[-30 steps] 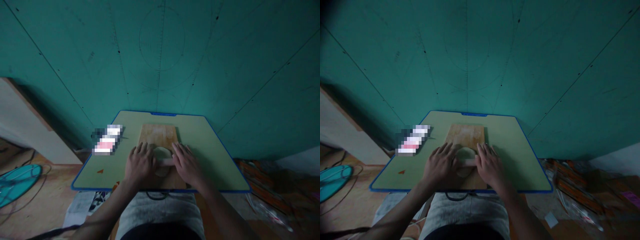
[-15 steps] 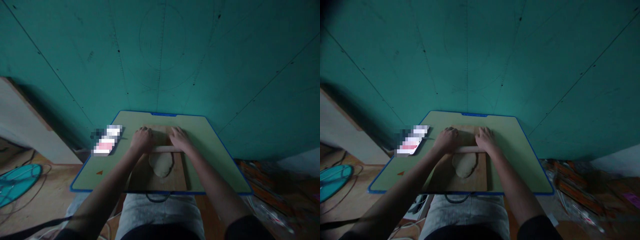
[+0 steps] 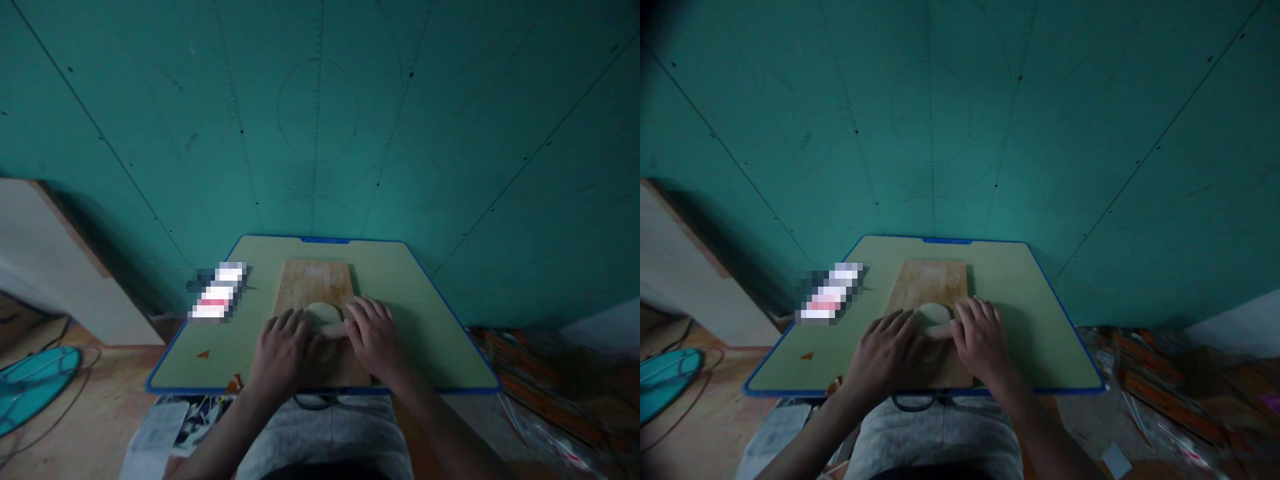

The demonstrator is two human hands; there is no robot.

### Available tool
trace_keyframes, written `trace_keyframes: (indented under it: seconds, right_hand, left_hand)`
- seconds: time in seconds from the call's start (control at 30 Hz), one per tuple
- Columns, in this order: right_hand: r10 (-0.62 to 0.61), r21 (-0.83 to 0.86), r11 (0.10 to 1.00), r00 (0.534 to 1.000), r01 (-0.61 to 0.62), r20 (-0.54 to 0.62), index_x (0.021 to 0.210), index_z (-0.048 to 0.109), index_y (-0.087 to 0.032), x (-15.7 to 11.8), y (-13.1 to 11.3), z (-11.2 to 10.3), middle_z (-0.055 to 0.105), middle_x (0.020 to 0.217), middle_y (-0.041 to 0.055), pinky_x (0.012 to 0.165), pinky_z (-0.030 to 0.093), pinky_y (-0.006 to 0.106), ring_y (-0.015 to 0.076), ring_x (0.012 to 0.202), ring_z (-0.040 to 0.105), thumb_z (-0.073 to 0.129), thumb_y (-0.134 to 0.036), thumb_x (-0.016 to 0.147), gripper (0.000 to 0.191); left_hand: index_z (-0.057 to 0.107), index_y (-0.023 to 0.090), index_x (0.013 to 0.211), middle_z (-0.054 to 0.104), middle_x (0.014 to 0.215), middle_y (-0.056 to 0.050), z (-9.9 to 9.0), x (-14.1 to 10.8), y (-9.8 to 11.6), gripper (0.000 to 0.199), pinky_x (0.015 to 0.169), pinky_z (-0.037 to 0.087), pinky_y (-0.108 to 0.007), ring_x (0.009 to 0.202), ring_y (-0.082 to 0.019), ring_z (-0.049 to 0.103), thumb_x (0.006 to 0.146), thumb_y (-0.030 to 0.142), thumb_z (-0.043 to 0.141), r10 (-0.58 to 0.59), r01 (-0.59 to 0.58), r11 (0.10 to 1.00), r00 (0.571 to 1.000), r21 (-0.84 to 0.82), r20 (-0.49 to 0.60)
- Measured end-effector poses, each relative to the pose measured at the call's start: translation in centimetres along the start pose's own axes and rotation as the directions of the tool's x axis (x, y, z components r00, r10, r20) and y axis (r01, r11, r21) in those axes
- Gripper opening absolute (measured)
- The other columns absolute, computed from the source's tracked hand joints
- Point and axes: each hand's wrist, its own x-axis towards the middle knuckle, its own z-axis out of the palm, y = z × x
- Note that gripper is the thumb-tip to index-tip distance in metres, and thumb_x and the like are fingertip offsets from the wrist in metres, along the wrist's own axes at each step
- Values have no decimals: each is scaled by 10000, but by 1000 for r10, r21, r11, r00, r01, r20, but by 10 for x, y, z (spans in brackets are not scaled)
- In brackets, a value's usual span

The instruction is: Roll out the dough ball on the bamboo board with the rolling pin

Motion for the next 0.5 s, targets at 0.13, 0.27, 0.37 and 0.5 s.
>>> trace_keyframes:
  seconds: [0.13,0.27,0.37,0.5]
  right_hand:
    - [-12,14,1000,998,11,58,1306,606,-177,-5,0,-4,597,1375,107,1131,308,486,291,1346,435,373,-309,993,412]
    - [12,4,1000,990,-13,142,1317,611,-172,19,2,3,572,1411,117,1156,288,479,277,1378,422,355,-310,997,432]
    - [62,-18,998,969,-59,241,1365,574,-170,45,3,10,488,1490,135,1176,250,468,266,1398,411,359,-321,997,453]
    - [101,-5,994,910,-109,401,1470,453,-183,79,3,19,349,1579,140,1197,181,467,269,1459,316,364,-380,1001,516]
  left_hand:
    - [555,154,1275,645,1292,-140,4,-21,7,352,953,483,-467,1167,-299,591,959,295,487,56,-57,998,993,-6,-100]
    - [551,147,1284,651,1287,-149,1,-15,9,389,936,498,-474,1170,-317,596,945,336,517,51,-50,999,994,14,-100]
    - [561,138,1270,661,1264,-159,-2,-1,4,389,880,530,-444,1145,-309,616,955,359,505,15,-14,1000,999,25,-51]
    - [573,150,1247,636,1302,-165,1,13,-9,362,875,540,-423,1173,-298,606,974,373,489,-26,25,999,999,44,34]
